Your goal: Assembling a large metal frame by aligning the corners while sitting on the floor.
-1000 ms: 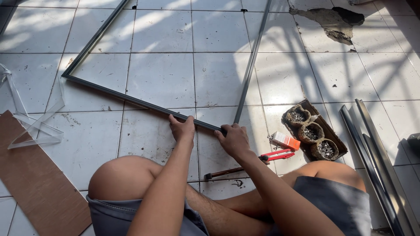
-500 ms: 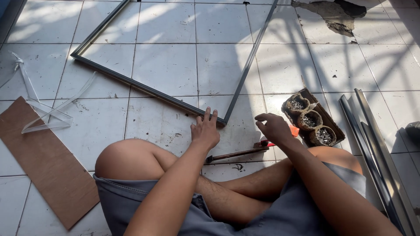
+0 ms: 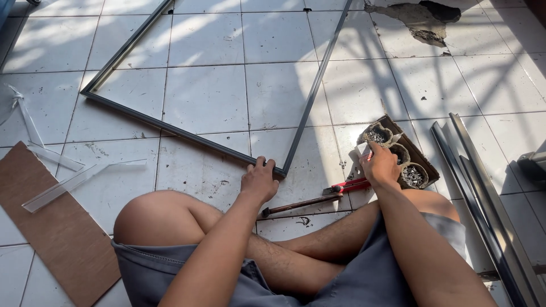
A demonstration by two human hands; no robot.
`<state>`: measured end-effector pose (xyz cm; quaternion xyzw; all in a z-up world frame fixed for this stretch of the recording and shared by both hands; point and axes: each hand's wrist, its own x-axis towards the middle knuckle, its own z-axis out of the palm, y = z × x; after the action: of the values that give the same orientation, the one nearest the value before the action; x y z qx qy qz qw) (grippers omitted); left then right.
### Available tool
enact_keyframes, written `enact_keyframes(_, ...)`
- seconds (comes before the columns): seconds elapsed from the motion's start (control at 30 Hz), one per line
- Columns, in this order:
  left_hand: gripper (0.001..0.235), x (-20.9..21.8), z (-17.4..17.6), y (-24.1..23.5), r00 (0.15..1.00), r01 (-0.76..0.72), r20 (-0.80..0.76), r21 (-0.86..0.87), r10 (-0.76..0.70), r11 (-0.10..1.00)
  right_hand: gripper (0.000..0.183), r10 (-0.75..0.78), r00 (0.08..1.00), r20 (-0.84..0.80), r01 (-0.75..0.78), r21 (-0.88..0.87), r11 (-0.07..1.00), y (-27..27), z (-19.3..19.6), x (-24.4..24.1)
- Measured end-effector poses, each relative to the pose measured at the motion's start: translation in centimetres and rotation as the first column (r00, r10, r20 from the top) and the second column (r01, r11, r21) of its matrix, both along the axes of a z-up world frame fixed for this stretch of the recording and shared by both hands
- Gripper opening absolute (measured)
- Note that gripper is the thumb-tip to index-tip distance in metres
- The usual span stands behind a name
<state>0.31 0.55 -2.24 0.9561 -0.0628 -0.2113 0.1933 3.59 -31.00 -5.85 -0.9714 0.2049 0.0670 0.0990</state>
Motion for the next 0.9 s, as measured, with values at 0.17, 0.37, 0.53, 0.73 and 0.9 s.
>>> enact_keyframes(0.17, 0.046, 0.5, 0.2, -0.3, 0.999, 0.049, -0.019, -0.008, -0.049, 0.999, 0.028, 0.018, 1.0, 0.009, -0.017, -0.047, 0.999, 1.2, 1.1, -1.1)
enact_keyframes(0.37, 0.044, -1.0, 11.6, 0.0, 0.975, 0.217, 0.045, -0.017, -0.216, 0.976, 0.015, -0.002, 0.955, -0.297, -0.024, -0.086, 0.996, 4.6, 5.7, -3.3)
enact_keyframes(0.53, 0.04, -1.6, 11.1, 2.2, 0.98, 0.164, 0.133, -0.095, -0.151, 0.982, 0.015, 0.009, 0.951, -0.308, -0.029, -0.062, 0.998, 6.0, 7.0, -3.2)
enact_keyframes(0.73, 0.035, -1.1, 4.3, 2.2, 0.999, 0.051, 0.013, 0.003, -0.051, 0.999, 0.017, 0.02, 0.956, -0.293, -0.044, -0.076, 0.996, 3.9, 3.4, -2.2)
enact_keyframes(0.9, 0.039, -1.3, 4.0, 1.3, 0.996, 0.09, 0.001, -0.034, -0.09, 0.995, 0.019, -0.009, 0.982, -0.189, 0.028, 0.099, 0.995, 3.0, 1.5, -1.9)
